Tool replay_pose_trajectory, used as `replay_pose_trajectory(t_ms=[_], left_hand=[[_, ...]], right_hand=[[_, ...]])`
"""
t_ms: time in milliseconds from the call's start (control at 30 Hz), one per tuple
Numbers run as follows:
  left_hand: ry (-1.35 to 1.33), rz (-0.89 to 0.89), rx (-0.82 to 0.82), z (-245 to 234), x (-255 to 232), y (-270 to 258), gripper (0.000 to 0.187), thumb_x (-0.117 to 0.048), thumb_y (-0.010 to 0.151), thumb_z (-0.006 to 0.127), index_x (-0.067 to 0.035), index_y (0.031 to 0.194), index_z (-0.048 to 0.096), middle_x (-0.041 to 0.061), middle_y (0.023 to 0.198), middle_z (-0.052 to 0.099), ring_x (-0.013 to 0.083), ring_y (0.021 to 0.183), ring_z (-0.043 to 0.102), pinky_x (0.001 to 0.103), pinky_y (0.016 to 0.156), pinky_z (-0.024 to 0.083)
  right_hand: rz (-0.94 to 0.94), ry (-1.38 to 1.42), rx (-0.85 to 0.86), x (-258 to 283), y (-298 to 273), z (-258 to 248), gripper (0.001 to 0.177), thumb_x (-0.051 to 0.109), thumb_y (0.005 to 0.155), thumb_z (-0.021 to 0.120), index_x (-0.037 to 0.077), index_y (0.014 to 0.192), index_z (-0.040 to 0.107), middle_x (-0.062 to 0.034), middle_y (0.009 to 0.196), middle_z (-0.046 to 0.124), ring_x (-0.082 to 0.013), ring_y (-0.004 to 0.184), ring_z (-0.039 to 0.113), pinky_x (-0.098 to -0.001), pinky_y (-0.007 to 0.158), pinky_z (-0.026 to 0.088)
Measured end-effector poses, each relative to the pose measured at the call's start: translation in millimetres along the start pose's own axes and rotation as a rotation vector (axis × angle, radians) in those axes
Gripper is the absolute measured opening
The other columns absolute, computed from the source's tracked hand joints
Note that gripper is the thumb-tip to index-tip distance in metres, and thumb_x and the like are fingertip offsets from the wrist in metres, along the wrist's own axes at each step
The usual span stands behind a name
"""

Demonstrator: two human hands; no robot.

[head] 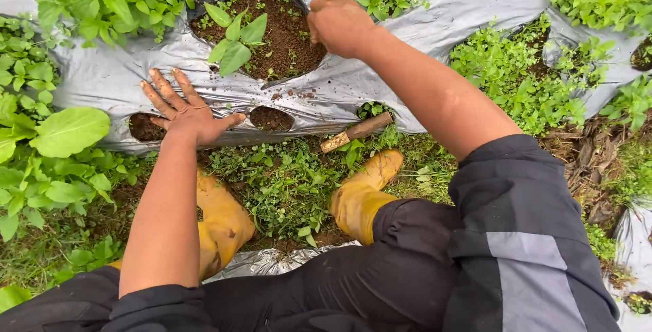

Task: The person uses a small hand hoe to loosen soil and remove weeds from around plants growing through holes in a plastic mulch sheet. They then pull the weeds out by hand and discard them.

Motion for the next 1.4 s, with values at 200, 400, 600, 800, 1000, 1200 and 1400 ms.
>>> replay_pose_trajectory(t_ms=[200,400,600,800,1000,1200,1400], left_hand=[[-0.005,0.012,0.011,0,0,-2,0.151,-0.090,0.076,0.061,-0.014,0.155,-0.043,0.020,0.141,-0.057,0.0427,0.130,-0.051,0.075,0.120,-0.003],[-0.003,0.009,-0.022,1,0,2,0.153,-0.091,0.075,0.063,-0.014,0.156,-0.041,0.019,0.142,-0.057,0.0426,0.130,-0.051,0.076,0.120,-0.002],[-0.023,0.018,-0.009,0,0,-2,0.152,-0.088,0.077,0.064,-0.014,0.155,-0.042,0.021,0.143,-0.056,0.0433,0.130,-0.050,0.077,0.119,-0.003],[-0.029,0.055,-0.047,-7,-1,-17,0.149,-0.088,0.075,0.063,-0.013,0.158,-0.035,0.024,0.154,-0.042,0.0458,0.139,-0.040,0.077,0.120,0.004],[-0.060,0.095,-0.120,-10,-3,-25,0.146,-0.085,0.076,0.064,-0.013,0.161,-0.029,0.025,0.166,-0.028,0.0480,0.148,-0.028,0.079,0.119,0.009],[-0.061,0.091,-0.125,-11,-2,-25,0.146,-0.085,0.075,0.065,-0.014,0.161,-0.030,0.023,0.165,-0.030,0.0487,0.148,-0.028,0.079,0.119,0.011],[-0.053,0.098,-0.128,-2,2,-12,0.145,-0.086,0.077,0.063,-0.013,0.162,-0.029,0.024,0.165,-0.031,0.0500,0.147,-0.030,0.080,0.118,0.009]], right_hand=[[-0.081,0.029,0.003,2,8,-6,0.015,-0.003,0.092,0.061,0.004,0.102,0.068,-0.0137,0.111,0.060,-0.0324,0.106,0.059,-0.0500,0.086,0.056],[-0.234,-0.292,0.076,13,18,24,0.019,0.011,0.103,0.058,0.009,0.099,0.077,-0.0105,0.119,0.069,-0.0287,0.114,0.059,-0.0509,0.108,0.050],[-0.115,-0.132,0.112,12,25,21,0.025,-0.005,0.097,0.052,0.000,0.109,0.074,-0.0205,0.126,0.067,-0.0373,0.117,0.061,-0.0495,0.096,0.057],[-0.034,0.303,0.649,107,-36,-4,0.010,0.016,0.098,0.073,0.006,0.102,0.075,-0.0122,0.097,0.076,-0.0238,0.089,0.075,-0.0373,0.082,0.063],[-0.146,0.184,0.428,111,-10,16,0.024,0.002,0.098,0.065,0.002,0.121,0.071,-0.0232,0.114,0.070,-0.0302,0.097,0.073,-0.0379,0.086,0.060],[-0.178,0.140,0.124,102,11,35,0.027,-0.006,0.096,0.063,0.002,0.121,0.071,-0.0214,0.116,0.067,-0.0292,0.099,0.073,-0.0368,0.088,0.063],[-0.253,0.270,0.105,129,-26,3,0.014,-0.003,0.100,0.060,-0.003,0.106,0.072,-0.0185,0.099,0.068,-0.0286,0.093,0.074,-0.0354,0.087,0.063]])
Point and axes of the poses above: each hand's wrist, its own y-axis towards the middle knuckle, its own z-axis out of the palm, x = y × z, the point moved 5 cm from there along y, towards the middle knuckle
